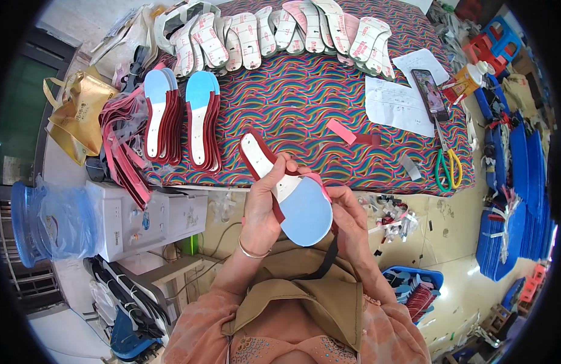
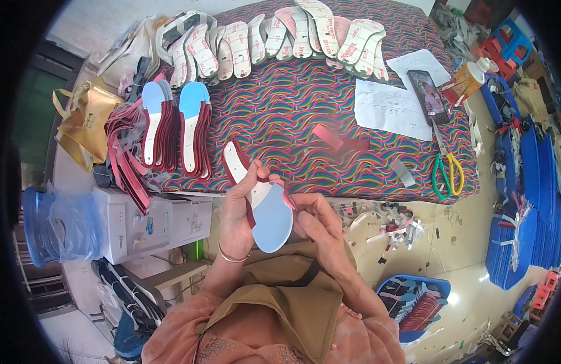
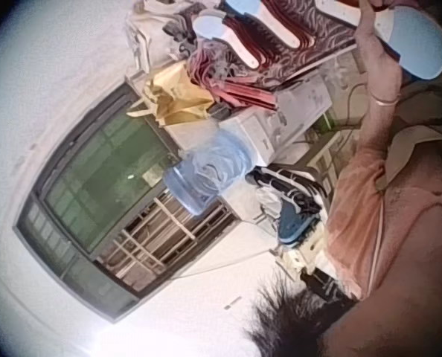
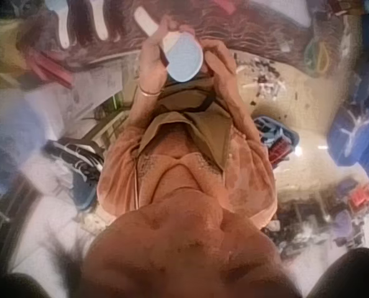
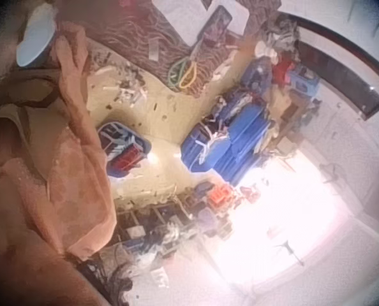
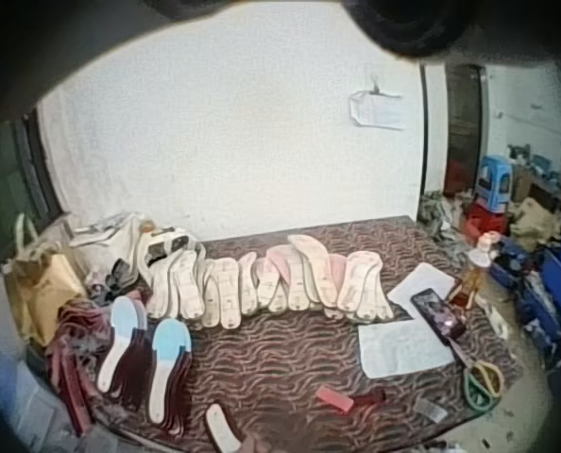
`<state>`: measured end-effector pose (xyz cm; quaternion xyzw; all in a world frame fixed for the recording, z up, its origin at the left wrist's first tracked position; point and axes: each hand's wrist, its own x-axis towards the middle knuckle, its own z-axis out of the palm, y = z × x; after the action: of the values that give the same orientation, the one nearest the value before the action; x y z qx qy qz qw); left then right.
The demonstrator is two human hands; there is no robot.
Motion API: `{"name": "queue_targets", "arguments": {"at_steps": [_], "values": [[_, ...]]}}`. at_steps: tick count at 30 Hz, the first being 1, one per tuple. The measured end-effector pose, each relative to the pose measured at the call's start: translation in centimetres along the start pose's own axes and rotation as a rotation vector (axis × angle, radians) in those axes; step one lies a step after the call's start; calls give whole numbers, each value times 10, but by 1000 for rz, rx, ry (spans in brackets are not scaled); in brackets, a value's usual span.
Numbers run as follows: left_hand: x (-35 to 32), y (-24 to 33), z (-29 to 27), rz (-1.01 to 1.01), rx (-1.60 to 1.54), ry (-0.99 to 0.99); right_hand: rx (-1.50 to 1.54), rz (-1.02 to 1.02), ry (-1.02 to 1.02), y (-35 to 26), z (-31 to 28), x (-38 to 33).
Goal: The person assembles shoe insoles by applying adhesive strips around the edges of insole bases, wrapping the strips by hand, and cutting away excess material with snips.
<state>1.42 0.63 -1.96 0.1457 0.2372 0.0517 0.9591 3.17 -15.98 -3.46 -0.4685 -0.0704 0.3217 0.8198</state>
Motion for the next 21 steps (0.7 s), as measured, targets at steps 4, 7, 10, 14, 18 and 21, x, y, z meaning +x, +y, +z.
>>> {"name": "queue_targets", "arguments": {"at_steps": [4,7,10,14,18,21], "values": [[-1,-1,-2,26,-52,-11,76,-58,-24,1,-3,-1],[2,1,-7,36,-66,-24,52,-102,-59,13,-9,-5],[-3,-5,1,-25,-59,4,80,-116,27,11,0,-2],[-6,-14,-2,-15,-4,-28,52,-137,125,10,3,5],[-1,-9,-8,1,6,20,52,-123,40,15,-12,-3],[2,-12,-7,-14,-33,39,-1,-147,32,15,-8,-6]]}}
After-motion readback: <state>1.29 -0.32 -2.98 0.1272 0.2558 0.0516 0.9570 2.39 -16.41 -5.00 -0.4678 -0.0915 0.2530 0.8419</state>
